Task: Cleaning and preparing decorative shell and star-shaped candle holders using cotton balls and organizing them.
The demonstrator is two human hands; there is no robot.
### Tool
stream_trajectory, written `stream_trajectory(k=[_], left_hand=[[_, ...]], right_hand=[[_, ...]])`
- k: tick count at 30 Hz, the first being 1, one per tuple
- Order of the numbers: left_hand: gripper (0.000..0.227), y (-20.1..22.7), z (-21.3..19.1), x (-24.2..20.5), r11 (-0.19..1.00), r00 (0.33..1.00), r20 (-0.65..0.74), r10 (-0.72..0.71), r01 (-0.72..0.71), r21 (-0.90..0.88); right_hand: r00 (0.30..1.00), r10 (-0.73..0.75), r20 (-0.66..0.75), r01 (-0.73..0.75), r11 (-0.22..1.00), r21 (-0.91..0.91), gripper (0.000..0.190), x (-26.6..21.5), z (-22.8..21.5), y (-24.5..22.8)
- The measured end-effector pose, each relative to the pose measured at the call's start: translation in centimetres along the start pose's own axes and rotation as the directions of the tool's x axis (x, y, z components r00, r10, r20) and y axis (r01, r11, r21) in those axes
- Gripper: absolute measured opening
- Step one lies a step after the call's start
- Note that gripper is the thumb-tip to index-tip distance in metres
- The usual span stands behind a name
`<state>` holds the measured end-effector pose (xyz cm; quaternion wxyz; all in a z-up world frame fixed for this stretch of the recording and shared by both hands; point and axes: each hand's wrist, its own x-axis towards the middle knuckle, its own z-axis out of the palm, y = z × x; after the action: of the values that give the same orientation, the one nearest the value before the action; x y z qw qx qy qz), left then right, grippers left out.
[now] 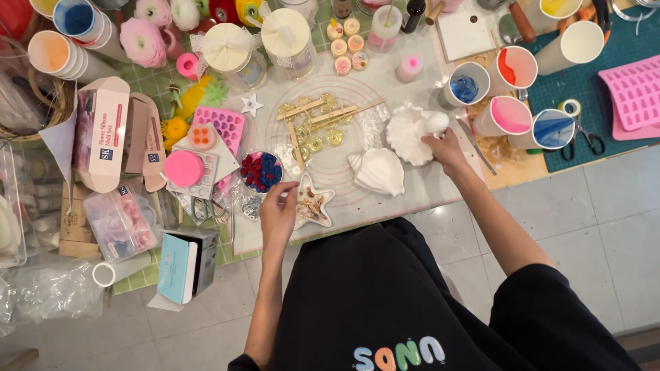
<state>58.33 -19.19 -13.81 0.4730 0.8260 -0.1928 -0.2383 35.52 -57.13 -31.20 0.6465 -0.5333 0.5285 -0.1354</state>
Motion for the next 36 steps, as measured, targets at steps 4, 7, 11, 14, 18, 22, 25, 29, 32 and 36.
stream_trajectory(k=[4, 7, 11, 14, 18, 22, 25, 29, 32, 36], left_hand=[[0.02, 2.7, 0.5, 0.1, 1.0, 0.999, 0.04, 0.011, -0.01, -0.003], [0.021, 3.0, 1.0, 0.1, 0.997, 0.992, 0.1, -0.071, 0.073, -0.026], [0.021, 3.0, 0.8, 0.2, 1.0, 0.991, 0.136, -0.017, 0.02, -0.02], [0.021, 2.2, 0.2, 0.7, 0.999, 0.991, 0.135, 0.01, -0.004, -0.048], [0.015, -0.4, -0.2, 1.7, 0.994, 0.998, 0.044, 0.041, -0.037, -0.104], [0.026, -3.1, -2.0, 2.4, 0.993, 0.994, -0.1, 0.033, -0.044, -0.107], [0.045, -6.5, -3.3, 2.9, 0.961, 0.979, -0.196, 0.061, -0.111, -0.254], [0.033, -7.6, -5.6, 1.8, 0.947, 0.986, -0.153, -0.063, 0.011, -0.32], [0.023, -7.3, -8.3, 0.3, 0.948, 0.979, -0.189, -0.083, 0.019, -0.318], [0.016, -6.1, -15.6, -1.6, 0.997, 0.824, -0.563, 0.071, -0.057, 0.043]], right_hand=[[0.996, -0.042, -0.078, 0.033, 0.993, -0.11, 0.056, 2.8, -0.5, 1.9], [0.962, -0.248, -0.115, 0.204, 0.93, -0.305, 0.057, 3.3, -1.2, 2.6], [0.988, -0.129, -0.079, 0.105, 0.96, -0.26, 0.057, -3.3, -0.4, -3.9], [0.998, -0.041, -0.05, 0.028, 0.972, -0.233, 0.056, -6.1, -1.2, -5.2], [0.98, -0.159, -0.115, 0.132, 0.968, -0.214, 0.057, -9.3, -2.9, -3.9], [0.915, -0.387, -0.11, 0.369, 0.916, -0.157, 0.037, -13.0, -2.8, -2.5], [0.918, -0.395, -0.025, 0.38, 0.897, -0.224, 0.028, -14.7, -0.9, -3.0], [0.883, -0.449, 0.136, 0.458, 0.888, -0.043, 0.03, -15.9, 3.8, -6.1], [0.857, -0.458, 0.235, 0.471, 0.882, 0.002, 0.036, -16.3, 7.2, -8.2], [0.839, -0.399, 0.371, 0.444, 0.895, -0.042, 0.028, -15.8, 10.2, -9.6]])
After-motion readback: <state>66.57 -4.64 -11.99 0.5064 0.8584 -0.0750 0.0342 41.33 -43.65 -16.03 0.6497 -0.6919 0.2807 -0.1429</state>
